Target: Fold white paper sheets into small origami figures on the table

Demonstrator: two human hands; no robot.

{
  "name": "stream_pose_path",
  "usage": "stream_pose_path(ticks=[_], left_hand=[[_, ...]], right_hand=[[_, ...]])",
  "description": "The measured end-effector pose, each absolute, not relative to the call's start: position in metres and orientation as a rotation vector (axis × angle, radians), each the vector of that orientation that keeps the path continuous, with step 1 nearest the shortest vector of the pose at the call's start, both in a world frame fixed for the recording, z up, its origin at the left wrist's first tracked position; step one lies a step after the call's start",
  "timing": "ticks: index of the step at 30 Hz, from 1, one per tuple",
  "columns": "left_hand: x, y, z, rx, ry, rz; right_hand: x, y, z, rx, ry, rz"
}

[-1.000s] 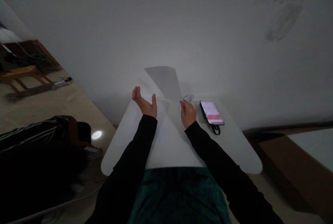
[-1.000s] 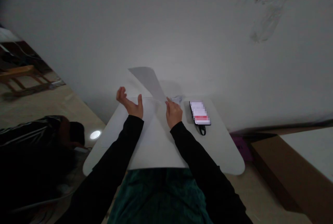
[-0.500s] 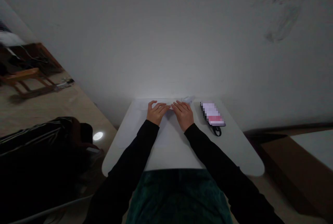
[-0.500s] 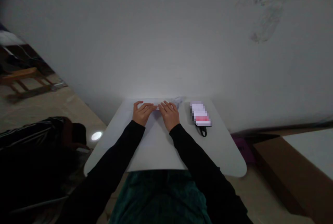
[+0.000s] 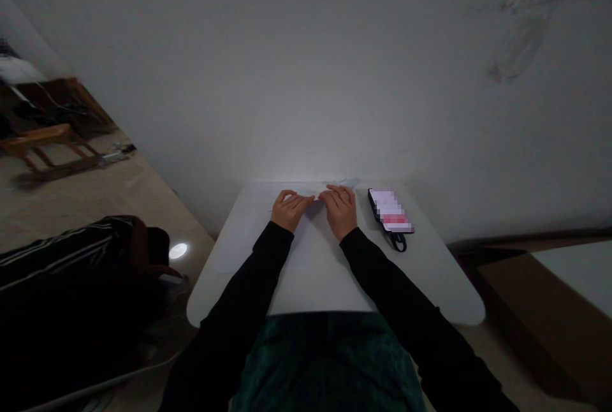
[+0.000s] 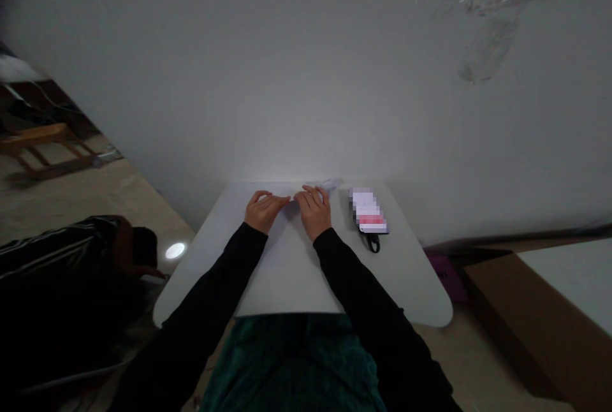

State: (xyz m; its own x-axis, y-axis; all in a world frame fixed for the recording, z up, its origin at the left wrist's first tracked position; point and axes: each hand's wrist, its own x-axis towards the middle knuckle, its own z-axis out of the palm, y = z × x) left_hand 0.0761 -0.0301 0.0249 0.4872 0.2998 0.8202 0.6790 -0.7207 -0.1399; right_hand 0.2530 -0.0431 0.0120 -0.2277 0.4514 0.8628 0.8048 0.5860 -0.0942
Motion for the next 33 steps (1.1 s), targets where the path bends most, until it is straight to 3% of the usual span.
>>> stream_pose_path(ticks=[33], left_hand=[[0.087,-0.037,0.025,-2.294,-0.935,-1.134]], right_hand=[[0.245,-0.051,0.013,-1.030,-1.696,-0.360]])
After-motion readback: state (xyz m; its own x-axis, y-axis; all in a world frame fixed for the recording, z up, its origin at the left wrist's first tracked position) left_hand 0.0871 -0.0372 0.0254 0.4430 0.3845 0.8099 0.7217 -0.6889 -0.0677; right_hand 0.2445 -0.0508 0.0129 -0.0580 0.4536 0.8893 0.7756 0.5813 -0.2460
